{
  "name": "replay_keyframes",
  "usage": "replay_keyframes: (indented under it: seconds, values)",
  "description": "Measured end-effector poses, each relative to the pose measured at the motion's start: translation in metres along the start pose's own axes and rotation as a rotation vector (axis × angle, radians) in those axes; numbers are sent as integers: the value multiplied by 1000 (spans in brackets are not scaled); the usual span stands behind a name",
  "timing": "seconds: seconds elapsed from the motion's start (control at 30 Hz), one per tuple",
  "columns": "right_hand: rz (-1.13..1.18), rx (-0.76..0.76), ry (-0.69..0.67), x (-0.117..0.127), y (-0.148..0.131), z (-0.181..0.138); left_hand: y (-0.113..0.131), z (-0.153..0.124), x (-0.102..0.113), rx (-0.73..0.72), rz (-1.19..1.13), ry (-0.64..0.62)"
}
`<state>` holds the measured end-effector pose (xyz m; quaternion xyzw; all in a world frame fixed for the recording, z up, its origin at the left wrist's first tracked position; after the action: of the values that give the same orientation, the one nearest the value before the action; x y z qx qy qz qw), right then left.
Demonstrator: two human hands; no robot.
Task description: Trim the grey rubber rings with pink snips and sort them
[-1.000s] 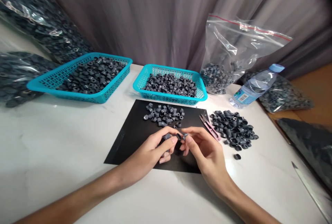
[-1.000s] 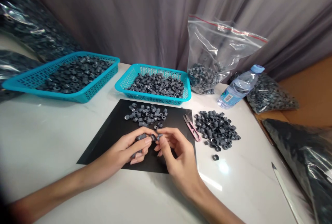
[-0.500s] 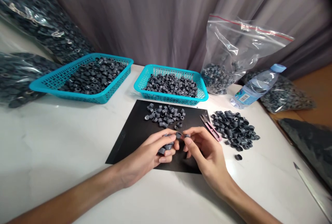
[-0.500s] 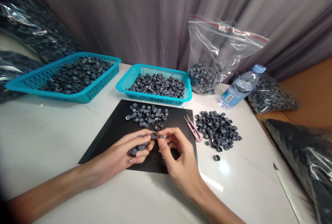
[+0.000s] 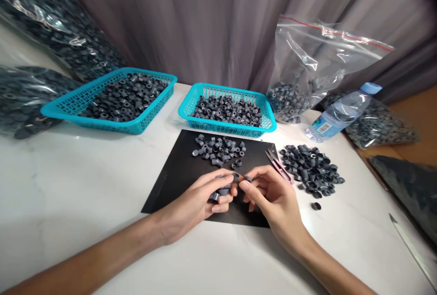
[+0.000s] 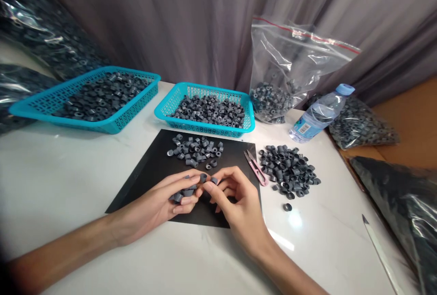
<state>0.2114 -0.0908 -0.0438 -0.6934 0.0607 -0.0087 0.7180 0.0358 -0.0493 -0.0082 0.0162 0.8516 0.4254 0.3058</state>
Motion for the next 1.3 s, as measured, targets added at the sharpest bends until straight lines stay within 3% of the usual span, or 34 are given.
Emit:
replay_keyframes:
  seconds: [0.37,0.7,1.07,1.2,1.3]
  values:
    - [-160,139,16,0,-6,2,-2,1,4,-32,9,-29]
    - [-355,367,-27,-5,-10,-5,-9,4,6,23,-132,-8]
    - [-242,246,-155,-2,-5,-4,-9,2,2,4,-132,-14]
    - [-284,296,-116,-1,-8,-4,-8,2,2,11,-114,-24]
    - [-489,441,-11,6,-10,5,-6,3,3,11,-66,-34]
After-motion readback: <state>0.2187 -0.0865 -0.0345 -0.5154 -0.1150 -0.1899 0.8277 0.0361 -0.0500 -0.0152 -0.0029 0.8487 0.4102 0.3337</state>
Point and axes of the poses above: each hand's wrist, its own z-axis towards the middle knuckle, its own x-axis out of the back of the hand, y = z × x, the point moved 1 cm from there along z, towards the middle knuckle, and after that the axes turned 4 degrees about y, right-handed, at the moved point
